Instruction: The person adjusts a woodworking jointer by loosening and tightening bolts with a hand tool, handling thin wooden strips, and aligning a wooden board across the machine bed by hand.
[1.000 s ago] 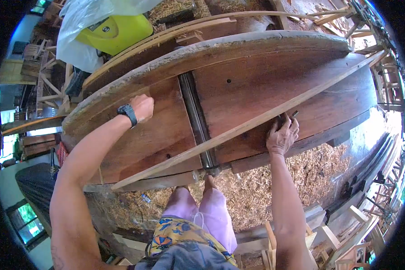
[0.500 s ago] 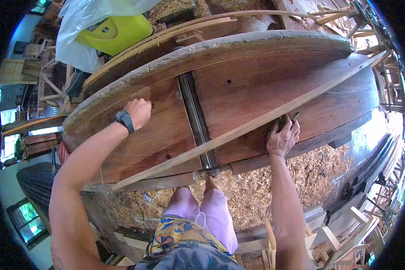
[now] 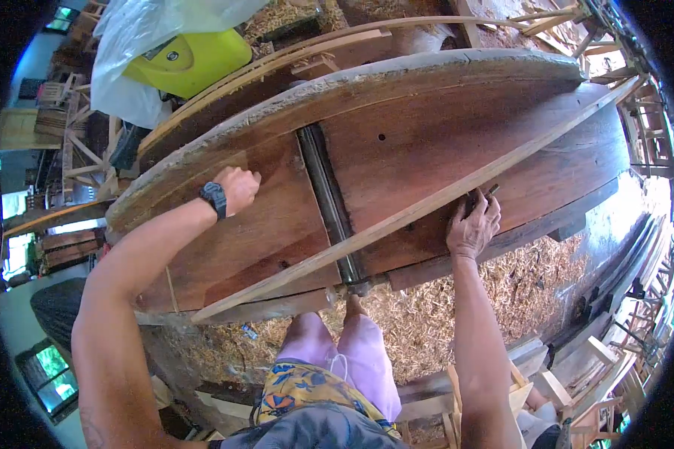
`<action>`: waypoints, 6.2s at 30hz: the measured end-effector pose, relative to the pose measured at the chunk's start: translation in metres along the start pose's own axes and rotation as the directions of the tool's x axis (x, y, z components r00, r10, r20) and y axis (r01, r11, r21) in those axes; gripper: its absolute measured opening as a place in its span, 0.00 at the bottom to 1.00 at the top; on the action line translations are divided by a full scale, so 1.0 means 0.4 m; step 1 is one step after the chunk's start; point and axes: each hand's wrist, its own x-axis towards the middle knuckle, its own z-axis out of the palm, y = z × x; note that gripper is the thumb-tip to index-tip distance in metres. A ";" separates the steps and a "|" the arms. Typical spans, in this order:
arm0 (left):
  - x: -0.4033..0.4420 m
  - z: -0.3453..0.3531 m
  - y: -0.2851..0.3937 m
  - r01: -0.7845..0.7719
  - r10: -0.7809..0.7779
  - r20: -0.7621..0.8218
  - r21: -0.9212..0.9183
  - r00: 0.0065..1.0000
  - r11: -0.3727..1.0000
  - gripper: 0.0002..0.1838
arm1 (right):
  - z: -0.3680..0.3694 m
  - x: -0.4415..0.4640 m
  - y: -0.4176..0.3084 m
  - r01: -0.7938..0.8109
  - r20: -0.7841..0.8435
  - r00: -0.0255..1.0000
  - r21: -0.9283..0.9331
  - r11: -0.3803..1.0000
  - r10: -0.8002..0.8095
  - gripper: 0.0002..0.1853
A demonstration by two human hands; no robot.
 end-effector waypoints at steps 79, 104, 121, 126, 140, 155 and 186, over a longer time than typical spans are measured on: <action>0.013 0.015 -0.004 -0.009 0.009 -0.041 -0.003 0.999 1.000 0.10 | 0.005 0.001 -0.004 -0.013 0.009 1.000 0.010 1.000 0.013 0.24; -0.242 -0.009 0.018 0.260 -0.471 0.335 -0.940 0.816 -0.219 0.11 | 0.012 -0.001 0.015 0.023 -0.024 0.999 -0.034 0.999 -0.024 0.21; -0.114 0.028 0.034 0.289 -0.511 -0.348 -0.524 0.786 0.802 0.10 | 0.014 0.004 0.009 -0.007 0.004 1.000 -0.087 0.996 0.007 0.21; -0.073 0.036 0.030 0.317 -0.499 -0.307 -0.487 0.810 0.814 0.08 | 0.005 0.001 -0.003 -0.014 -0.011 1.000 -0.079 0.997 0.014 0.22; 0.015 0.048 -0.003 -0.078 0.080 -0.114 0.024 0.990 0.997 0.08 | 0.010 0.003 0.004 -0.027 0.034 0.999 -0.053 0.998 0.029 0.25; -0.119 -0.086 -0.037 0.046 -0.020 -0.287 0.084 0.958 0.995 0.05 | -0.003 0.003 -0.003 -0.049 0.041 0.998 0.009 0.999 0.049 0.25; -0.027 -0.055 -0.014 0.079 -0.088 -0.132 -0.078 0.987 0.994 0.09 | 0.007 0.003 0.003 -0.033 0.034 0.999 -0.026 0.999 0.034 0.24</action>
